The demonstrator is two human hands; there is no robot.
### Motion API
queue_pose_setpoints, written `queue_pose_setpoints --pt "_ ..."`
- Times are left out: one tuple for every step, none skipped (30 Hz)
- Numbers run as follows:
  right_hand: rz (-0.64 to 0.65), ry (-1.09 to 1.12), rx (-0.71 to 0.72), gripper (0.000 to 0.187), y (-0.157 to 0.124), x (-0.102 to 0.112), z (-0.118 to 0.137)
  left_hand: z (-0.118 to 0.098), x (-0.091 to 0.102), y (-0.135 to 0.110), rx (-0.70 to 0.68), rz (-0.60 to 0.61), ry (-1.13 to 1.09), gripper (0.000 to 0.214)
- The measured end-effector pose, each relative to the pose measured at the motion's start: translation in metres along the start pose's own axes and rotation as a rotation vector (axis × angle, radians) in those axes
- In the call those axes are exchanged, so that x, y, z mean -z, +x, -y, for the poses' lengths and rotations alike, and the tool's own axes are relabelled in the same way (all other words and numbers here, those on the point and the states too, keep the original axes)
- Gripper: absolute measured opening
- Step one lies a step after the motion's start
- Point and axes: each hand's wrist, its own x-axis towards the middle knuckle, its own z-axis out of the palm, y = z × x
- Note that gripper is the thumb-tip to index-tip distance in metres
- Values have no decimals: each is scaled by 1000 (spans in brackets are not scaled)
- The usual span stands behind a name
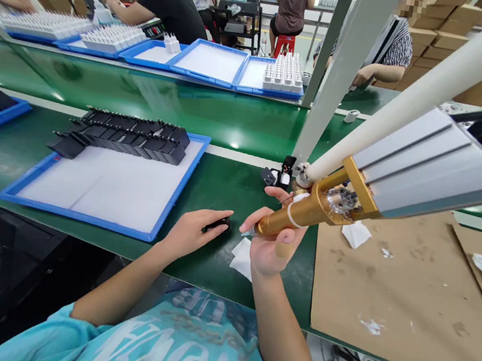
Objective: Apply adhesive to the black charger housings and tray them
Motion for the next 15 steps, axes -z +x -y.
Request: queue_pose_setpoints --pt "-2 0 1 36 0 1 0 0 -1 -1 -20 -10 19 30" --pt "-5 0 2 37 0 2 1 -1 -3 -2 -34 -18 28 27" --pt "-8 -2 1 37 -1 3 1 -1 -4 -3 -47 -24 31 24" --pt "-14 -5 1 38 -1 4 1 -1 -7 -3 -58 -32 30 22" --pt "-17 -10 1 39 -1 5 1 -1 -9 -3 -68 -41 28 19" --pt "-21 -14 1 40 -1 6 1 0 -11 -2 -73 -46 26 18" --pt "-24 -15 1 41 -1 7 1 0 -13 -2 -76 -44 30 18" --pt "-22 -15 1 41 -2 9 1 0 -14 -1 -79 -34 41 19" --pt "-17 -15 -1 41 -2 10 0 1 -14 -1 -87 -8 60 21" --pt "-9 -16 -5 41 -3 11 0 2 -13 0 -97 31 86 23" --pt "1 -14 -8 41 -3 12 0 3 -11 2 -109 81 116 26" --pt "10 -8 -8 41 -3 13 0 3 -8 3 -122 137 148 29" --pt "18 -1 -4 41 -4 13 0 4 -5 5 -135 195 177 31" --pt "23 8 -1 41 -4 14 0 4 -1 7 -146 250 202 32" --pt "26 17 1 41 -4 14 0 5 2 9 -153 295 225 33"
